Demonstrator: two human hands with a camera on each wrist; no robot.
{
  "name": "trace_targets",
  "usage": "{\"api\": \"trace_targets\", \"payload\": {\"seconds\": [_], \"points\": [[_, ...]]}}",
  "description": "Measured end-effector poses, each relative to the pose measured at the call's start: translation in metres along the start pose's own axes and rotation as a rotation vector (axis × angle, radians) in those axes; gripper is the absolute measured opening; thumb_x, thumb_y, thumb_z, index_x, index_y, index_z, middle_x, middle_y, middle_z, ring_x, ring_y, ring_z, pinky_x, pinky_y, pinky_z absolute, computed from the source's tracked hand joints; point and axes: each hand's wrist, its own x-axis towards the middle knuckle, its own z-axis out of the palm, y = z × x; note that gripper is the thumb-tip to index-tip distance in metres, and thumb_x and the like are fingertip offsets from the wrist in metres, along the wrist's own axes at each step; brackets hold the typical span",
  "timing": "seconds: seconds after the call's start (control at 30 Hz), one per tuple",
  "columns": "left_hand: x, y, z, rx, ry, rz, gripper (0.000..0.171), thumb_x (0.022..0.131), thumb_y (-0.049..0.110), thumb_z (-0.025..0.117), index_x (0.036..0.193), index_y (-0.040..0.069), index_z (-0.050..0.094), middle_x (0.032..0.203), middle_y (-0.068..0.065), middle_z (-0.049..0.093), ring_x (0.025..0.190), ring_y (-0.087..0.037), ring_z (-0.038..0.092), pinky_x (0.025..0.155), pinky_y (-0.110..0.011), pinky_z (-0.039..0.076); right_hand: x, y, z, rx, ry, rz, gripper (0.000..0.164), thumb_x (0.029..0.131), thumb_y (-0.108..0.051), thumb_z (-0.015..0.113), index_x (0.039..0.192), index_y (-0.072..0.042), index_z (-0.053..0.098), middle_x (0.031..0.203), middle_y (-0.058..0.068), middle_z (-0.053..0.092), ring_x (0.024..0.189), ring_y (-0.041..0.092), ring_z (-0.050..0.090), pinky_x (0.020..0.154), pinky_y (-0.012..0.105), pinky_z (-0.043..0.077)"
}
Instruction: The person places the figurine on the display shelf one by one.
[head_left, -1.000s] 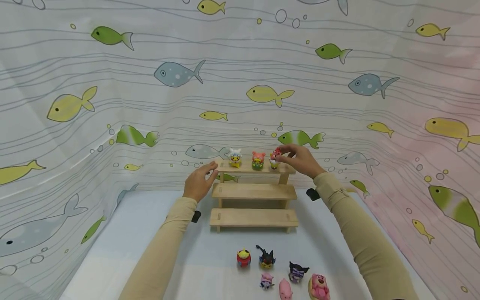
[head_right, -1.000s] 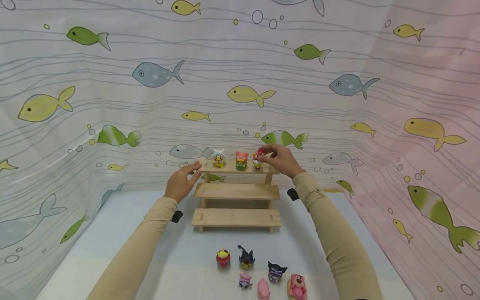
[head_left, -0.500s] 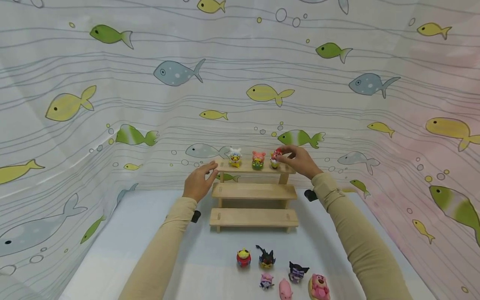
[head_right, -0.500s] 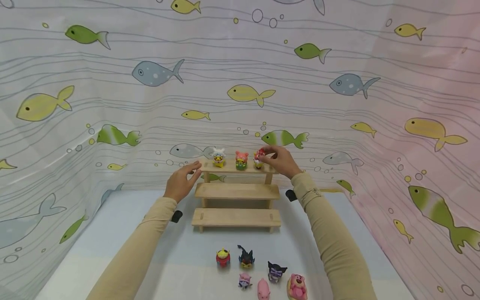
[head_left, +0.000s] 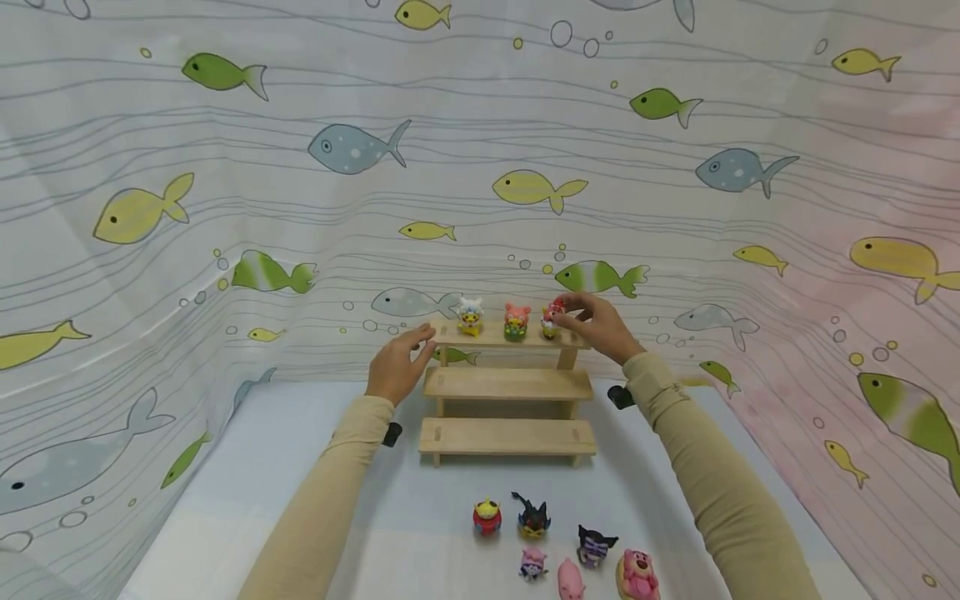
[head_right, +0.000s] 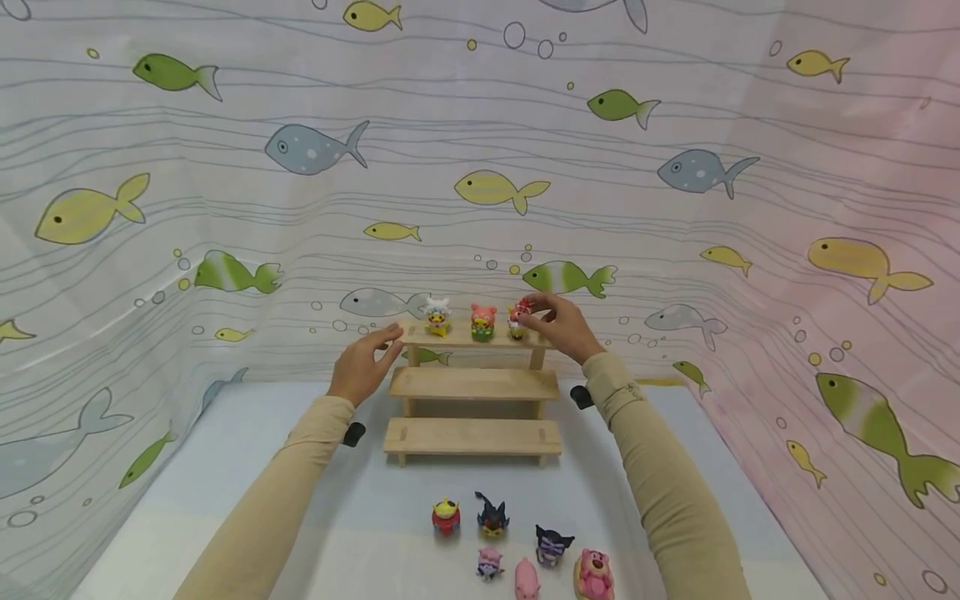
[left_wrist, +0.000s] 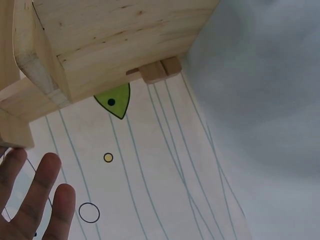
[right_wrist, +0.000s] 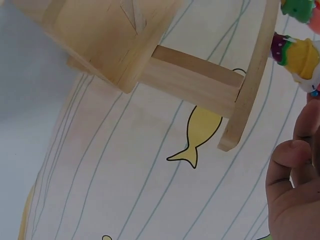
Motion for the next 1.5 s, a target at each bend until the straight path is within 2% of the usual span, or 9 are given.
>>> {"api": "trace_targets", "payload": {"seconds": [0.33, 0.6, 0.8, 1.0, 1.1, 1.17, 1.3, 1.43, 1.5], "points": [[0.002, -0.003, 0.003, -0.005, 0.014, 0.03, 0.037, 0.103, 0.035, 0.062, 0.134, 0.015, 0.068, 0.143, 0.001, 0.06, 0.107, -0.027, 0.07, 0.077, -0.046, 0.058, -0.004, 0.003, -0.002, 0.009, -0.002, -0.041, 0.054, 0.097, -0.038, 0.071, 0.143, -0.014, 0.057, 0.134, 0.011, 0.061, 0.102, 0.029, 0.061, 0.085, 0.043, 0.051], [0.0, -0.004, 0.006, -0.015, 0.016, 0.032, 0.038, 0.103, 0.036, 0.061, 0.135, 0.015, 0.067, 0.143, 0.001, 0.06, 0.107, -0.028, 0.07, 0.078, -0.046, 0.058, -0.019, 0.012, -0.009, 0.019, 0.063, -0.035, 0.056, 0.097, -0.04, 0.07, 0.145, -0.017, 0.055, 0.14, 0.008, 0.057, 0.105, 0.03, 0.061, 0.082, 0.046, 0.052], [0.0, -0.009, 0.008, -0.012, 0.017, 0.028, 0.039, 0.103, 0.037, 0.061, 0.135, 0.016, 0.067, 0.144, 0.003, 0.059, 0.108, -0.027, 0.07, 0.079, -0.046, 0.058, -0.043, 0.017, -0.012, 0.033, 0.069, -0.047, 0.054, 0.099, -0.038, 0.068, 0.145, -0.014, 0.053, 0.141, 0.01, 0.056, 0.105, 0.029, 0.062, 0.086, 0.049, 0.052], [0.0, -0.009, 0.008, -0.006, 0.031, 0.034, 0.038, 0.103, 0.038, 0.061, 0.135, 0.017, 0.068, 0.143, 0.003, 0.06, 0.105, -0.025, 0.071, 0.076, -0.045, 0.058, -0.073, 0.011, -0.01, 0.015, 0.037, -0.069, 0.046, 0.099, -0.036, 0.068, 0.139, -0.016, 0.058, 0.129, 0.003, 0.064, 0.099, 0.021, 0.06, 0.086, 0.041, 0.05], [-0.001, -0.007, 0.005, -0.002, 0.019, 0.029, 0.039, 0.103, 0.038, 0.061, 0.135, 0.016, 0.067, 0.144, 0.003, 0.059, 0.105, -0.026, 0.071, 0.077, -0.045, 0.058, -0.092, 0.005, -0.006, -0.006, 0.007, -0.081, 0.044, 0.1, -0.035, 0.068, 0.138, -0.015, 0.059, 0.125, 0.0, 0.065, 0.097, 0.02, 0.06, 0.083, 0.037, 0.05], [-0.001, -0.005, 0.003, -0.006, 0.003, 0.023, 0.039, 0.103, 0.037, 0.061, 0.136, 0.016, 0.066, 0.145, 0.002, 0.058, 0.106, -0.027, 0.07, 0.079, -0.046, 0.058, -0.105, 0.002, -0.004, -0.014, -0.007, -0.093, 0.04, 0.099, -0.034, 0.068, 0.136, -0.019, 0.061, 0.123, -0.002, 0.066, 0.095, 0.019, 0.059, 0.079, 0.034, 0.049], [-0.005, -0.002, 0.0, -0.003, -0.045, 0.01, 0.046, 0.104, 0.038, 0.059, 0.144, 0.016, 0.059, 0.15, 0.001, 0.053, 0.119, -0.03, 0.065, 0.09, -0.051, 0.055, -0.13, 0.0, -0.001, -0.023, -0.023, -0.106, 0.037, 0.099, -0.032, 0.069, 0.135, -0.024, 0.061, 0.122, -0.003, 0.066, 0.092, 0.016, 0.059, 0.074, 0.03, 0.048], [-0.015, -0.003, -0.001, 0.039, -0.094, 0.013, 0.057, 0.104, 0.042, 0.057, 0.153, 0.015, 0.047, 0.154, -0.005, 0.048, 0.135, -0.033, 0.052, 0.105, -0.054, 0.045, -0.153, 0.0, 0.001, -0.028, -0.033, -0.098, 0.039, 0.098, -0.031, 0.07, 0.135, -0.018, 0.062, 0.121, -0.003, 0.067, 0.092, 0.014, 0.059, 0.073, 0.028, 0.048], [-0.022, -0.005, -0.001, 0.058, -0.103, 0.012, 0.061, 0.104, 0.045, 0.056, 0.156, 0.014, 0.043, 0.154, -0.009, 0.048, 0.133, -0.034, 0.053, 0.107, -0.053, 0.044, -0.163, 0.001, 0.003, -0.031, -0.037, -0.098, 0.039, 0.098, -0.031, 0.071, 0.134, -0.017, 0.062, 0.121, -0.005, 0.067, 0.091, 0.013, 0.059, 0.072, 0.028, 0.048]]}}
